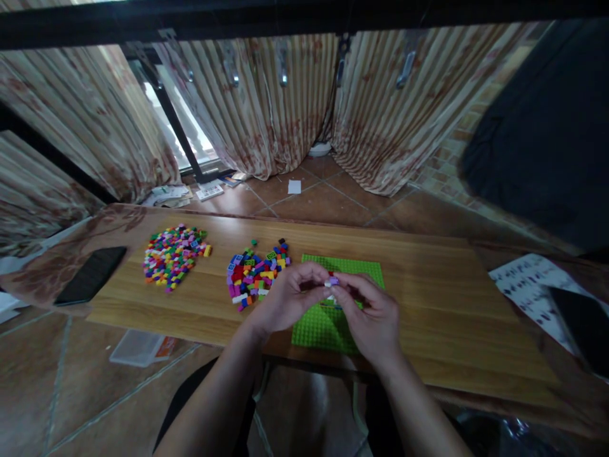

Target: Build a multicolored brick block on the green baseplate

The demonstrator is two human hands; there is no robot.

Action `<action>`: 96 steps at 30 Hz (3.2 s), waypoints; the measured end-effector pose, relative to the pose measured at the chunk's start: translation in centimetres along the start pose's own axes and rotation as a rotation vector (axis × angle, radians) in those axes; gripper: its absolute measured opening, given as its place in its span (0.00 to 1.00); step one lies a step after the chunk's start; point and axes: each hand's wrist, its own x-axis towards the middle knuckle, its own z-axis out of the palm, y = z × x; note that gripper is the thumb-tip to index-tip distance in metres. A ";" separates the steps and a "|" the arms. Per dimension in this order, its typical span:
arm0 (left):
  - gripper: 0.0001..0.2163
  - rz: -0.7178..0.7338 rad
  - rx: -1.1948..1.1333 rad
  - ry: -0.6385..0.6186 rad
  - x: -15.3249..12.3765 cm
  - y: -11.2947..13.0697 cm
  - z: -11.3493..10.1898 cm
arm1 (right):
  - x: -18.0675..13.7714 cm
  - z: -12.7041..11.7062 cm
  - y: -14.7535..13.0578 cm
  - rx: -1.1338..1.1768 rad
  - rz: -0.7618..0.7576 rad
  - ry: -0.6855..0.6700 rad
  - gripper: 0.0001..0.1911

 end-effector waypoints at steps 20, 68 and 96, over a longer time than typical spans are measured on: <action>0.14 -0.007 -0.101 0.126 -0.2 -0.6 0.1 | -0.4 1.9 -0.2 0.189 0.215 0.089 0.05; 0.13 -0.010 -0.310 0.945 -3.7 2.9 -9.7 | -1.8 10.4 0.0 -0.451 -0.016 -0.227 0.09; 0.05 -0.076 0.147 0.233 0.2 -1.3 -1.0 | -0.7 -0.3 1.1 -0.251 0.138 0.068 0.11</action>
